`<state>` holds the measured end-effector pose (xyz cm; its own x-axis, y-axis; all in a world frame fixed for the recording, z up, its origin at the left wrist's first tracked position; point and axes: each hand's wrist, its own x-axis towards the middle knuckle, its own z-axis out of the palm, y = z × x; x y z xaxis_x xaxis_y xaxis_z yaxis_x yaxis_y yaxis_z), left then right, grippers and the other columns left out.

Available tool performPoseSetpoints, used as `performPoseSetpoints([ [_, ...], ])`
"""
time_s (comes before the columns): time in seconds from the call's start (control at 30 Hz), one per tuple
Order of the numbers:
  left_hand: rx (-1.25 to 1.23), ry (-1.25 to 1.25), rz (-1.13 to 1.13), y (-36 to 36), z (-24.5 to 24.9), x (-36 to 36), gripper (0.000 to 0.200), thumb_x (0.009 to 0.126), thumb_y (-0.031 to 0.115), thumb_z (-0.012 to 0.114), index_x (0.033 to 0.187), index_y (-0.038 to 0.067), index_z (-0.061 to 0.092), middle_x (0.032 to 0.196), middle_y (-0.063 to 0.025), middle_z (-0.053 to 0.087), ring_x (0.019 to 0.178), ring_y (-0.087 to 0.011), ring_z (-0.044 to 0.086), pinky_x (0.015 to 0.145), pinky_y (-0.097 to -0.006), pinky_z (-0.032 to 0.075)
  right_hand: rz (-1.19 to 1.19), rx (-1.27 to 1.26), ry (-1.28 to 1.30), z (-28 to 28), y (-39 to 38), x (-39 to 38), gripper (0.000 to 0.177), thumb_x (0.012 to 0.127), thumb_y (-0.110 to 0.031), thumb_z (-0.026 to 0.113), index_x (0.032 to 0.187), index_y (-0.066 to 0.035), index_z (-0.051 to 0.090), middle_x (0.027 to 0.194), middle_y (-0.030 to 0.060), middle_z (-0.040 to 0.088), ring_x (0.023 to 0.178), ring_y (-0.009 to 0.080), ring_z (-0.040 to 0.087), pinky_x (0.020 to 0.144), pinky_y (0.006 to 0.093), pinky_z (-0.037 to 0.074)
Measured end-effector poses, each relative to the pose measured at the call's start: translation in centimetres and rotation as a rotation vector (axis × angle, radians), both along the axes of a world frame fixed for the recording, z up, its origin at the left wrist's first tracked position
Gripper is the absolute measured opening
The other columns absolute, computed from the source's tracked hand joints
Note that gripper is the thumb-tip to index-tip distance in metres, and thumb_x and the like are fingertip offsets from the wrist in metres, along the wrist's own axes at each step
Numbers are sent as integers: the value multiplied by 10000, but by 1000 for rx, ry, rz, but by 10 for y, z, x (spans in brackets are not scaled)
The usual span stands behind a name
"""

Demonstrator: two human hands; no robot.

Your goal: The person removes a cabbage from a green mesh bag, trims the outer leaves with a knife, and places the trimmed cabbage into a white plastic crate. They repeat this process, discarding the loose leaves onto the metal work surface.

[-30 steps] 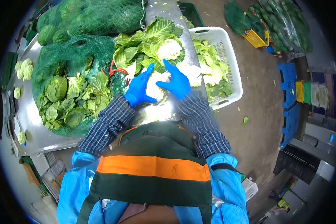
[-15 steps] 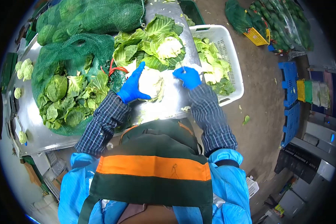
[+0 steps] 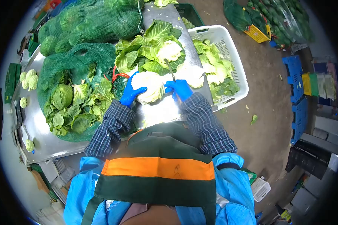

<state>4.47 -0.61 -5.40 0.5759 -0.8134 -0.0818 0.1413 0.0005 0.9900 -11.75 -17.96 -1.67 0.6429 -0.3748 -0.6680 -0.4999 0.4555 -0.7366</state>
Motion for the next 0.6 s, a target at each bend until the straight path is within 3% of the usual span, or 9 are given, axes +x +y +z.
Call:
performPoseSetpoints([
  [0.17,-200,191,-45,11,-11,-13,986,567,278,831,1363,12,313,1300,-128,459,1194,-230,460,1001,-370,392,148,-226,-139,47,-4,-3,418,805,-133,649,1217,-95,587,800,24,598,585,82,531,494,232,442],
  [0.23,-223,409,-112,15,15,-23,1044,574,331,824,1399,18,265,1341,-131,424,1238,-240,428,1038,-395,360,439,-629,-316,76,-4,-3,426,821,-108,627,1242,-101,561,990,15,594,690,79,559,555,212,465],
  [0.27,-247,526,-182,17,26,-27,991,634,382,781,1399,20,266,1352,-135,419,1247,-254,422,1051,-403,344,556,-768,-436,79,-7,-2,420,814,-97,635,1229,-117,574,1043,18,573,908,135,566,784,277,473],
  [0.37,-226,772,-239,20,27,-36,861,770,471,646,1401,25,267,1377,-150,401,1265,-278,409,1067,-415,326,600,-670,-448,92,-4,-2,338,808,-84,643,1144,-95,611,1038,36,581,1036,183,535,938,333,398],
  [0.4,-180,893,-219,20,22,-38,791,845,510,555,1402,27,268,1392,-160,390,1273,-289,402,1070,-419,323,517,-675,-467,85,-3,-1,251,791,-101,674,1035,-65,627,951,25,600,865,131,573,765,278,469],
  [0.43,-176,897,-220,17,8,-39,791,845,510,555,1402,27,268,1392,-160,390,1273,-289,402,1070,-419,323,515,-671,-463,87,-2,-3,251,791,-101,674,1035,-65,627,951,25,600,865,131,573,765,278,469],
  [0.5,-278,878,-291,6,11,-41,706,918,519,414,1406,30,270,1402,-178,378,1275,-297,403,1067,-421,328,518,-529,-176,107,2,-3,212,776,-120,698,961,-53,618,838,-2,602,662,60,537,555,208,437],
  [0.53,-300,1108,-150,13,13,-49,512,950,340,428,1321,-12,390,1286,-159,498,1152,-249,517,984,-374,428,448,-459,-241,95,1,-5,204,763,-135,716,928,-53,628,726,-20,584,514,12,447,427,167,335],
  [0.6,-236,1105,-135,8,10,-52,461,956,301,416,1290,-17,419,1248,-153,523,1109,-237,542,954,-363,449,413,-403,-234,94,0,-9,185,761,-133,717,903,-51,632,702,-14,579,503,19,448,427,170,339],
])
